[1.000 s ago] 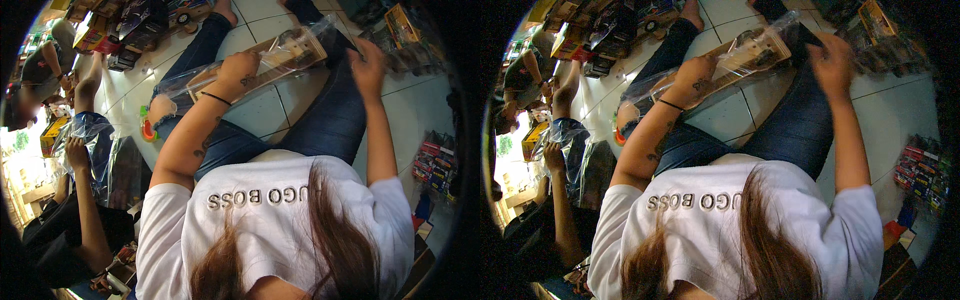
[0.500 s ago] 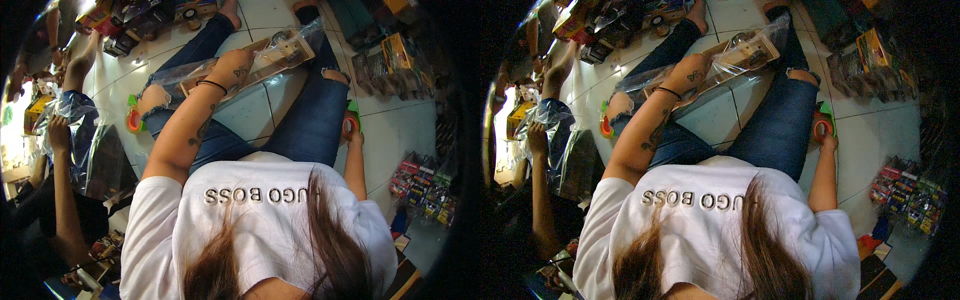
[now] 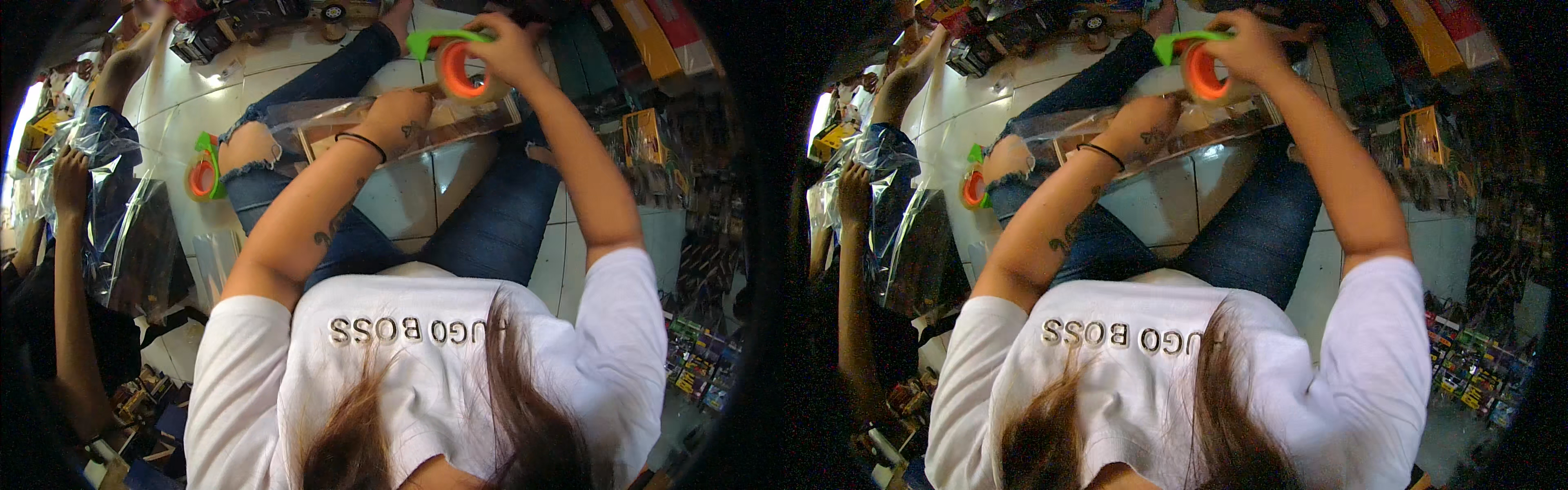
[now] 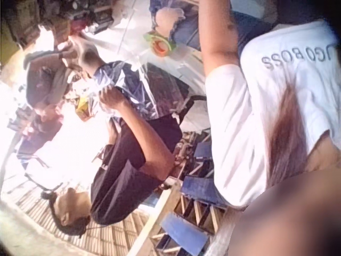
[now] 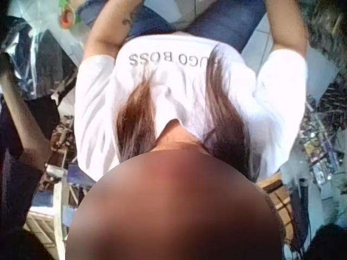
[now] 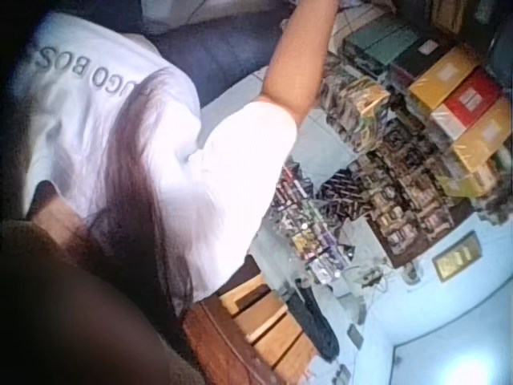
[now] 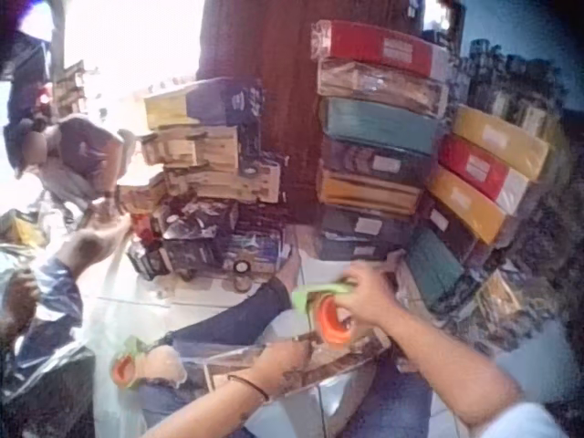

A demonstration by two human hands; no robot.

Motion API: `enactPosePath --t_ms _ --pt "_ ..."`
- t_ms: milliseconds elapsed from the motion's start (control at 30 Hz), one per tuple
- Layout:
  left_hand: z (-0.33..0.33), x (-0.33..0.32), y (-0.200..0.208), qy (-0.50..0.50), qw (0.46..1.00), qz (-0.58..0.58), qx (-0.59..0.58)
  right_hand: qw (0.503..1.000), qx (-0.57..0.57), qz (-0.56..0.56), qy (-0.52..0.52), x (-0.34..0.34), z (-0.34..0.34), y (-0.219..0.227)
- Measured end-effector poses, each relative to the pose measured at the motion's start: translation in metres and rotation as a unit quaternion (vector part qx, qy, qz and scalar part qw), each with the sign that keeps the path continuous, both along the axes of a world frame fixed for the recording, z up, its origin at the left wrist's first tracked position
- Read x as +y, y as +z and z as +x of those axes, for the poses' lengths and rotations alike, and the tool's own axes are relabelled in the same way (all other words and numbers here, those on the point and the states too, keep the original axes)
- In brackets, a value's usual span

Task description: The person sits on the floor and wraps a toy car in a clear plastic bag, then seals it with a tape dispenser. They repeat the process with a second toy car, placing each sealed unit into a cardboard box.

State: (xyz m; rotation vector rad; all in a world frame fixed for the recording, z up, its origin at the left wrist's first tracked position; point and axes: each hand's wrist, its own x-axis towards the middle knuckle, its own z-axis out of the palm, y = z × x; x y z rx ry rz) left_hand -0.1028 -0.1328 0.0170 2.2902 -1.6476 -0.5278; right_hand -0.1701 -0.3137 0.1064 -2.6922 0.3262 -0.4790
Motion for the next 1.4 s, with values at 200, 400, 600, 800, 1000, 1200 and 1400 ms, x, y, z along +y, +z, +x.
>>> enactPosePath --t_ms 200,400,600,800,1000,1200,1400 --pt "0.0 0.003 0.004 0.027 0.998 -0.05 0.029 0.971 0.239 0.016 -0.016 0.005 0.068 -0.014" --pt "0.004 0.003 -0.006 -0.01 0.996 -0.083 0.038 0.932 0.36 -0.006 0.05 -0.003 0.092 -0.008" --pt "0.003 0.0 -0.008 0.019 0.995 -0.069 0.063 0.832 0.539 0.052 0.121 -0.014 0.14 -0.012" --pt "0.002 0.002 -0.014 0.001 0.995 -0.092 0.041 0.82 0.562 0.078 -0.072 -0.006 0.158 -0.019" --pt "0.003 0.003 -0.019 0.006 0.989 -0.141 0.054 0.91 0.412 -0.047 0.023 0.007 0.097 0.0" --pt "0.006 0.005 -0.021 -0.005 0.987 -0.145 0.063 0.98 0.184 -0.054 -0.048 0.036 -0.005 0.007" --pt "0.006 0.007 -0.022 -0.016 0.987 -0.149 0.066 0.994 0.036 0.014 -0.102 0.072 -0.099 -0.021"
